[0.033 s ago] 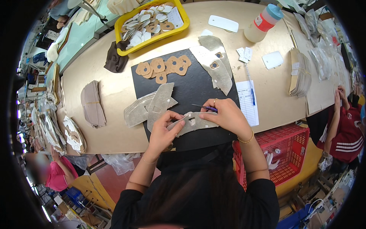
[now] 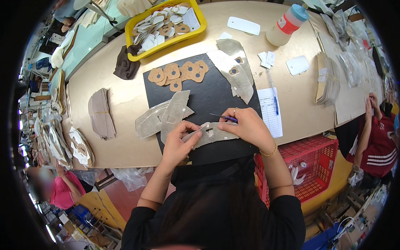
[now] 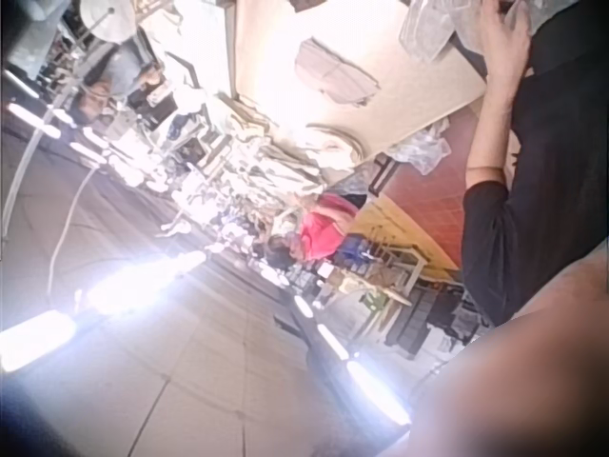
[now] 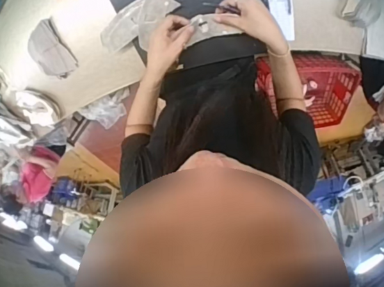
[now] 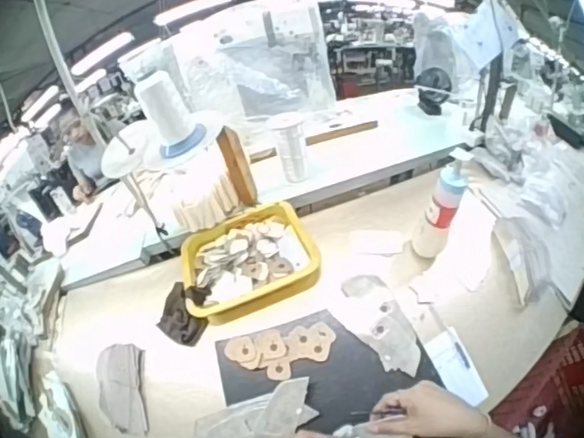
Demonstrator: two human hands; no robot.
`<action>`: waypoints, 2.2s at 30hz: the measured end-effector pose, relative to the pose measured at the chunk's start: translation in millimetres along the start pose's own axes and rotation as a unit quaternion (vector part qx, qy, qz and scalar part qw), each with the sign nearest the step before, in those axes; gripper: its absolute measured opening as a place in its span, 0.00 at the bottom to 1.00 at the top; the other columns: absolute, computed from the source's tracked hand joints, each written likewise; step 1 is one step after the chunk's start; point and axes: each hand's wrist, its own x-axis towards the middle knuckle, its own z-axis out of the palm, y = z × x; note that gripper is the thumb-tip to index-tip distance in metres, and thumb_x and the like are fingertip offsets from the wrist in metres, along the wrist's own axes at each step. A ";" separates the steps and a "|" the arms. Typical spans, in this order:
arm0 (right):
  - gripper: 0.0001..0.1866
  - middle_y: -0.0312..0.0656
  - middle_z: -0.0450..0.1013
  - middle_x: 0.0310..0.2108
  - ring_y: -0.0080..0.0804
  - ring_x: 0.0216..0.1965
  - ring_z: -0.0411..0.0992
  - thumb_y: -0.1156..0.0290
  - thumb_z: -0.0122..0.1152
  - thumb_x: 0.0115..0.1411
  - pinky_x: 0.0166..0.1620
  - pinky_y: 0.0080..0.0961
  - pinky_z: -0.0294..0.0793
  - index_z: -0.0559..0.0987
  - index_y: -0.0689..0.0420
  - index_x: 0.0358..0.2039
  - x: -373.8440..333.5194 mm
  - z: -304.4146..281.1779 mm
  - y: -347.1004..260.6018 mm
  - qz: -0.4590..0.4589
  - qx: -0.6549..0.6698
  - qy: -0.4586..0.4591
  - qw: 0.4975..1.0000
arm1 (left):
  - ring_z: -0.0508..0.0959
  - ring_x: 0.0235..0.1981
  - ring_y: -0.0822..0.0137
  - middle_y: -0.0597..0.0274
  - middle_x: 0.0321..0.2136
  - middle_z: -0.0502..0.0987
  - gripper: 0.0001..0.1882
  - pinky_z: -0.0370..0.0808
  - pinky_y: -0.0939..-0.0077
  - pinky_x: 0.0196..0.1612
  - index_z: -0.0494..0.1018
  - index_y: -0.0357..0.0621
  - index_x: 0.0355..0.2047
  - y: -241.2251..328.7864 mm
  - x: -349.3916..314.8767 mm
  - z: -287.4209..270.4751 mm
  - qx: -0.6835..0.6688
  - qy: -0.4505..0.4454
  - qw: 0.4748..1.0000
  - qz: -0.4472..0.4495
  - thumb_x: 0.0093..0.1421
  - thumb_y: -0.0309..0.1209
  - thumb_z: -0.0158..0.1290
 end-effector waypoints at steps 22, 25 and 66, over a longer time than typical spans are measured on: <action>0.15 0.43 0.78 0.23 0.29 0.23 0.74 0.61 0.71 0.55 0.30 0.25 0.72 0.84 0.60 0.35 -5.8 0.4 0.8 0.009 0.037 -0.004 0.999 | 0.73 0.25 0.85 0.52 0.56 0.73 0.05 0.68 0.90 0.26 0.73 0.36 0.37 -7.1 -5.1 1.6 -0.113 -0.012 0.993 -0.001 0.62 0.22 0.58; 0.15 0.44 0.78 0.24 0.31 0.23 0.75 0.61 0.71 0.55 0.31 0.26 0.72 0.84 0.60 0.34 -4.6 0.3 -0.1 0.013 0.037 -0.002 0.999 | 0.73 0.25 0.83 0.56 0.47 0.78 0.07 0.69 0.88 0.27 0.74 0.37 0.39 -7.3 -3.6 -0.2 -0.092 0.004 0.996 0.011 0.62 0.24 0.59; 0.16 0.48 0.78 0.24 0.46 0.28 0.78 0.55 0.69 0.56 0.33 0.35 0.75 0.85 0.55 0.33 3.3 14.9 1.7 0.013 -0.094 0.053 0.994 | 0.80 0.34 0.56 0.55 0.30 0.78 0.12 0.75 0.68 0.40 0.82 0.42 0.41 0.4 15.5 -10.1 0.186 0.054 0.973 0.125 0.55 0.29 0.64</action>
